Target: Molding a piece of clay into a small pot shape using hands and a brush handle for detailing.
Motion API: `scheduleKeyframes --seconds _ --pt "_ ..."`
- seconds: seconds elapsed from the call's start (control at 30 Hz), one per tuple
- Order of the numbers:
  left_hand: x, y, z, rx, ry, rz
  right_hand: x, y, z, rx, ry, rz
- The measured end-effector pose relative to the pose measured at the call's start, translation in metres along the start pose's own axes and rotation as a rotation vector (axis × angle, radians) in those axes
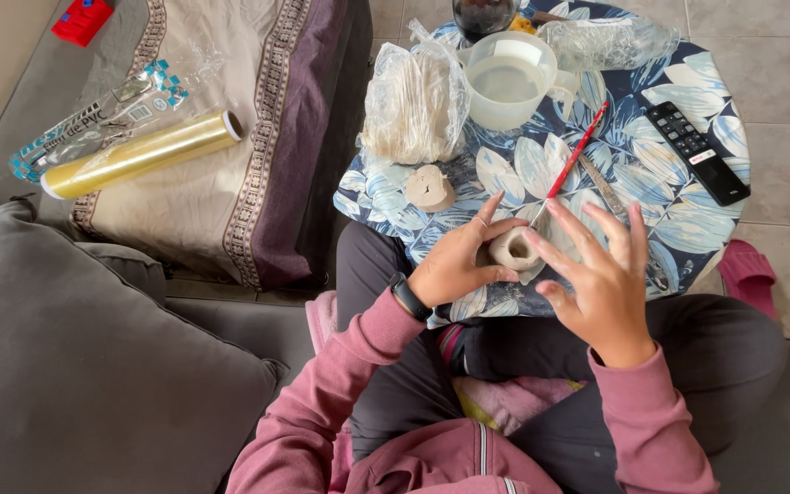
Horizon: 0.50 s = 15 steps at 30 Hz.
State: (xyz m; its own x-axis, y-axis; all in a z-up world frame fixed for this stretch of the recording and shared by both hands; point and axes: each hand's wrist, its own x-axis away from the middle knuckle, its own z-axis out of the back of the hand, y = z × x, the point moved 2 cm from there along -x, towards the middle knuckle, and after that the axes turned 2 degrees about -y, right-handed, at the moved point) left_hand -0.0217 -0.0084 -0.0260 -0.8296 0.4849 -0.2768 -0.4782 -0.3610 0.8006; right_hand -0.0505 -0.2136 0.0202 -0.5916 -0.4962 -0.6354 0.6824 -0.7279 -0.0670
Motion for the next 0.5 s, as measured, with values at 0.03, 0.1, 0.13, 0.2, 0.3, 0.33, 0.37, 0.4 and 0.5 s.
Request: scheduleKeyframes --seconds 0.03,0.1,0.13,0.2,0.3,0.33,0.37,0.4,0.5 --pt "0.000 0.000 -0.001 0.021 -0.016 0.022 0.006 0.001 0.000 -0.032 0.004 0.005" --pt "0.000 0.000 0.000 0.018 -0.017 0.024 0.011 -0.005 -0.005 -0.019 0.002 0.032" --pt "-0.001 -0.001 0.000 0.015 -0.019 0.025 0.015 -0.008 -0.007 -0.005 0.000 0.059" --pt "0.000 -0.006 -0.002 0.014 -0.020 0.025 0.007 -0.009 -0.014 -0.021 -0.010 0.035" --pt "0.002 0.000 -0.001 0.018 -0.021 0.030 -0.002 -0.007 -0.015 -0.011 -0.022 0.007" --pt "0.002 0.004 0.000 0.019 -0.016 0.027 -0.006 -0.006 -0.014 0.021 -0.018 0.009" --pt "0.002 0.004 0.000 0.022 -0.019 0.025 -0.005 -0.003 -0.011 0.024 -0.020 0.007" --pt "0.003 0.005 0.000 0.016 -0.004 0.010 -0.004 -0.001 -0.008 0.029 0.015 0.013" --pt "0.004 0.004 -0.001 0.015 0.017 -0.011 0.005 -0.004 -0.007 0.006 0.054 0.015"
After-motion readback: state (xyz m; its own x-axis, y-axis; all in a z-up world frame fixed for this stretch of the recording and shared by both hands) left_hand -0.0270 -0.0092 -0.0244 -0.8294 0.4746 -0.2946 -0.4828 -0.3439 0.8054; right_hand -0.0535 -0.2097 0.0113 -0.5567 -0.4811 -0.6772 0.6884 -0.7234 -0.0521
